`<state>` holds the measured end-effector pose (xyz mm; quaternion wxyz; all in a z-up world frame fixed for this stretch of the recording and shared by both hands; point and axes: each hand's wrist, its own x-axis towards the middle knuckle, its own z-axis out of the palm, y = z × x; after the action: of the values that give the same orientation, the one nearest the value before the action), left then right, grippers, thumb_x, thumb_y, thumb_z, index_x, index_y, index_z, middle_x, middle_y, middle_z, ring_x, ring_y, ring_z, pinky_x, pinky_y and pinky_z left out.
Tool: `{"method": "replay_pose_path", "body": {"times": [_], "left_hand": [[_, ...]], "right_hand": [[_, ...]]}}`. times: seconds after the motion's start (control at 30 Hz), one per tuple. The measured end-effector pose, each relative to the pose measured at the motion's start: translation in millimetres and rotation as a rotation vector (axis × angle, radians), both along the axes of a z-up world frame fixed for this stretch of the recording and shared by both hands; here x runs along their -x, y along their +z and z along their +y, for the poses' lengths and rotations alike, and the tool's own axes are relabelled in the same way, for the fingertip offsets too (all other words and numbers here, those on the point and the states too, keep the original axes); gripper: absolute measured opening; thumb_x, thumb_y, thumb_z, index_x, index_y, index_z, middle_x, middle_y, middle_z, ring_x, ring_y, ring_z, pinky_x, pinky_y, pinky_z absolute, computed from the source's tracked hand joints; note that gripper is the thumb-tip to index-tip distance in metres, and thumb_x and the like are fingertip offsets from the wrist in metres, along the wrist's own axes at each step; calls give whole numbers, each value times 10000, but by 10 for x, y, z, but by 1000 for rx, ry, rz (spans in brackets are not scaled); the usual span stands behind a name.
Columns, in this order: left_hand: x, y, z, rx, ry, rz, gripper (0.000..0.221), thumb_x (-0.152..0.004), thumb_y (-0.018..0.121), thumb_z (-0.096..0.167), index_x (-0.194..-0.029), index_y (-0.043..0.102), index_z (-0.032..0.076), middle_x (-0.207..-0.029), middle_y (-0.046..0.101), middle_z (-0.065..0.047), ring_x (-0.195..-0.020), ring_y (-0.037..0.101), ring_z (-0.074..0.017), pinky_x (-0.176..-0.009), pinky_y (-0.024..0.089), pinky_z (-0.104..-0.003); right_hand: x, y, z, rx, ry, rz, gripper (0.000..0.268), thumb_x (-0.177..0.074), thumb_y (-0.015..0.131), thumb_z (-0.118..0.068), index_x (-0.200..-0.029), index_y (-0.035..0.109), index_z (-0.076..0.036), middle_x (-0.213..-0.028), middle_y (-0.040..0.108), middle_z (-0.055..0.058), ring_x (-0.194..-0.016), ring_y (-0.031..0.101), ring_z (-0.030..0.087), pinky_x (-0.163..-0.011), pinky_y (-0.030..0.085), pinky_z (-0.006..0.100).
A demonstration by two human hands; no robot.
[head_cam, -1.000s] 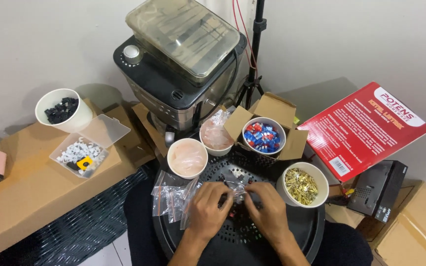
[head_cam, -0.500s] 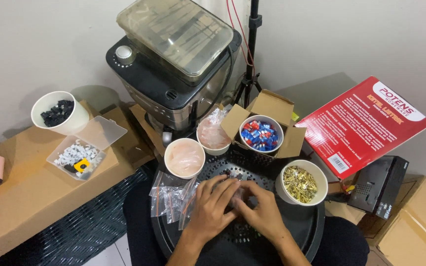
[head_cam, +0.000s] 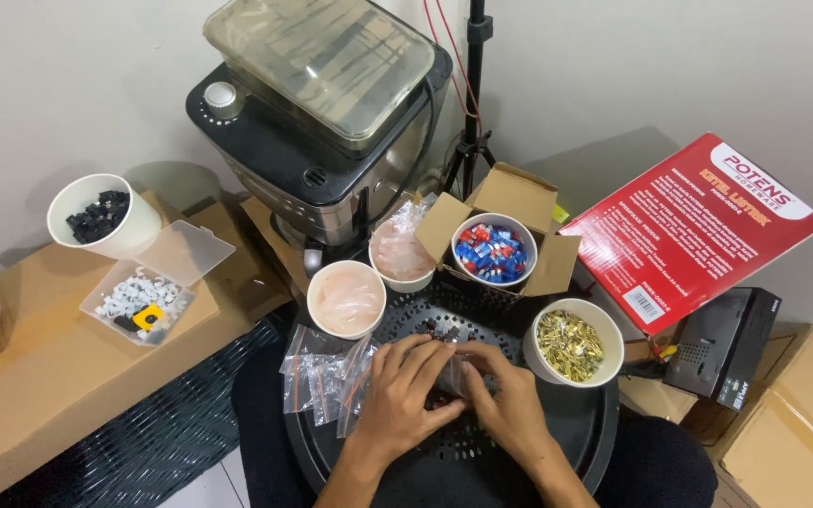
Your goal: Sorting and bagging small electronic or mechanical components from bowls into small plastic bags.
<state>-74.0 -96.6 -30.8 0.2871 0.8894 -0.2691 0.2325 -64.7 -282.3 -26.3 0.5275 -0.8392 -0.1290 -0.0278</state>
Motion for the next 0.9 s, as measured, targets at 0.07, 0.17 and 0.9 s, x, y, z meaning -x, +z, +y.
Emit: {"method": "replay_pose_path", "body": {"times": [0.07,0.17,0.9], "left_hand": [[2,30,-17,12,14,-26,614,-829,859,366,-1307,624,59,-1266,689,-86,-1221,606,-297,-987,431,-470],[-7,36,-19,37,77,-59,569,-867,817,418,-1269,643,55,-1205,715,-100,-1155,639,-291,-938,455,-443],[-11,25,1,63,242,13,607,-885,778,486,-1298,647,61,-1218,705,-88,-1160,629,-265,-990,441,-470]], "right_hand": [[-2,4,-2,-15,-18,8,259,-978,586,-167,-1202,695,-96,-1124,803,56,-991,810,188,-828,636,283],[-25,-43,-41,0,-55,20,248,-994,564,-173,-1192,695,-101,-1066,807,50,-924,807,175,-799,626,279],[-148,-202,-67,391,174,4,91,-970,616,-82,-1022,689,-70,-1083,638,84,-902,685,312,-696,548,439]]}}
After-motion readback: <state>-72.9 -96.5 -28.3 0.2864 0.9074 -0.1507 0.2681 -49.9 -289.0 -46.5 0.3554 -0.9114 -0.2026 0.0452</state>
